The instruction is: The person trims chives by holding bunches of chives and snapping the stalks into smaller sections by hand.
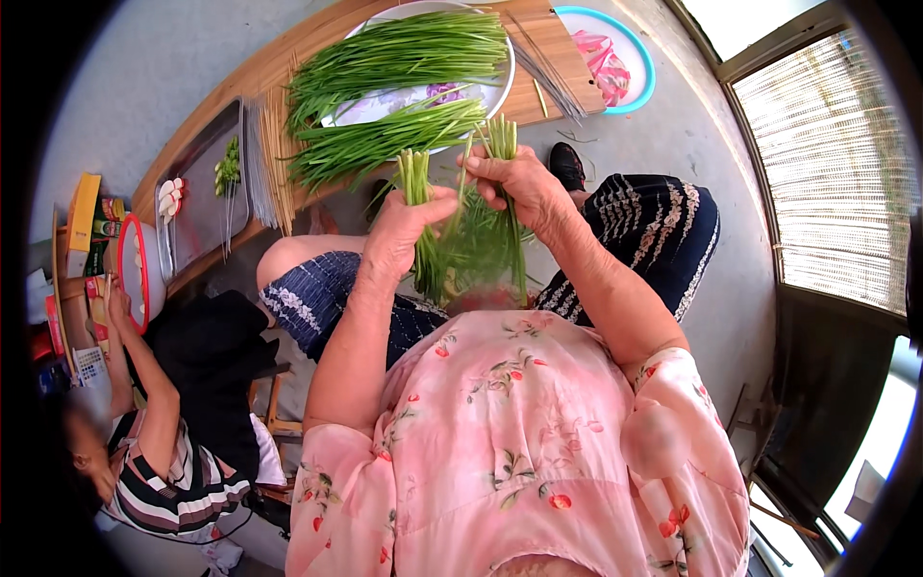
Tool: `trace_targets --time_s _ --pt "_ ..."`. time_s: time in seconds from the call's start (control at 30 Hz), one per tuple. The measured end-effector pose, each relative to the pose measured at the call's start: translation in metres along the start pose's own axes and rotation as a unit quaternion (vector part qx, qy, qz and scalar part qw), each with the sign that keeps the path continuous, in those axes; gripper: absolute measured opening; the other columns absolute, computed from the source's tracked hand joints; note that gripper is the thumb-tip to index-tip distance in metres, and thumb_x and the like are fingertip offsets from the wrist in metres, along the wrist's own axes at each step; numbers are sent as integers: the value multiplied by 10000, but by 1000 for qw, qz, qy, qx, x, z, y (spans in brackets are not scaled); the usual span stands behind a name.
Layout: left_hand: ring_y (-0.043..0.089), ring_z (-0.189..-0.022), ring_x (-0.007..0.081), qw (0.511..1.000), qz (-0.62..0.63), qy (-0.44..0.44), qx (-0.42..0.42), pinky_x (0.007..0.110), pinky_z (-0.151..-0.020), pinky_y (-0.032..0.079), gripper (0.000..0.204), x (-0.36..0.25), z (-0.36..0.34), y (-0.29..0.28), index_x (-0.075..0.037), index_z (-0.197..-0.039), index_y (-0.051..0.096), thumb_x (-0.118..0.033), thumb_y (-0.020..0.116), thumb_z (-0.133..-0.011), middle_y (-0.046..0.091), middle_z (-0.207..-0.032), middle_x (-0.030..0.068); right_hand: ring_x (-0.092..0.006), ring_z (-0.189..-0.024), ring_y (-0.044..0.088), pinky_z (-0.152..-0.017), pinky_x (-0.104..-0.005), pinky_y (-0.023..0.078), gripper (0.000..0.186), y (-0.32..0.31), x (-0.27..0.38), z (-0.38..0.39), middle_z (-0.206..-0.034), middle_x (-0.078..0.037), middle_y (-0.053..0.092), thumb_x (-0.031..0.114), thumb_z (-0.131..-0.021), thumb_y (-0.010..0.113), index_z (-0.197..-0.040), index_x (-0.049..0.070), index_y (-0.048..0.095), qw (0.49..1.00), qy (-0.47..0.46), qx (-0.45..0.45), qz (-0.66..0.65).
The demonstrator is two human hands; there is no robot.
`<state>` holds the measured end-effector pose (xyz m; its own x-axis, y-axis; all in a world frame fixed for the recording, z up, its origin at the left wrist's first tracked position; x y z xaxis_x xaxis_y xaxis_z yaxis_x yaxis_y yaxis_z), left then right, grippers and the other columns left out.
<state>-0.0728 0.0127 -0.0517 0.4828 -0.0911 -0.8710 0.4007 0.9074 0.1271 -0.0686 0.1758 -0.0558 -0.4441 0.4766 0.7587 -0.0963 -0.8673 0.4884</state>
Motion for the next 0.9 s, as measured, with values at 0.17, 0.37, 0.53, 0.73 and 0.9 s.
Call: trace_targets --time_s 0.17,0.37,0.53,0.73,0.9 --pt "532 -670 105 995 -7 52 -81 258 -599 441 230 -1 2 -9 26 -968 660 -110 687 -785 618 -772 21 -70 -479 435 -399 -211 309 164 7 20 8 -720 -15 572 148 -845 641 -931 10 618 997 -38 3 69" --pt "493 -589 71 979 -115 82 -146 228 -511 410 175 -19 17 -2 3 -912 681 -112 700 -781 577 -702 -19 -45 -490 429 -420 -213 325 127 11 25 5 -674 5 583 122 -801 689 -873 32 637 987 -68 -4 147" --pt "476 -543 69 966 -154 125 -167 221 -502 386 162 -31 18 10 0 -867 679 -118 725 -764 562 -641 -27 -69 -550 483 -505 -258 411 83 27 19 -1 -616 -1 572 101 -750 700 -784 39 656 966 -115 -33 227" --pt "494 -512 76 974 -21 125 -190 207 -483 391 157 -28 21 -16 10 -852 670 -93 710 -740 606 -668 19 -90 -589 556 -572 -271 464 122 4 42 13 -654 -32 634 141 -776 676 -834 34 685 945 -125 -60 297" --pt "485 -501 89 967 61 159 -187 214 -476 378 114 -40 26 -45 17 -844 660 -40 693 -751 594 -657 34 -67 -589 505 -566 -252 421 141 -54 43 15 -658 10 606 178 -801 664 -826 40 681 899 -136 -91 407"
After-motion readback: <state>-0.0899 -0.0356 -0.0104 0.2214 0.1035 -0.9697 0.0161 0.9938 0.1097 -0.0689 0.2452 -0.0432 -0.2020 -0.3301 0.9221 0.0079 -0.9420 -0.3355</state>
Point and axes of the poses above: each hand's wrist, its own z-axis away from the middle knuckle, its own y-axis out of the palm, x = y × z, the point moved 5 cm from there along -z, towards the middle knuckle
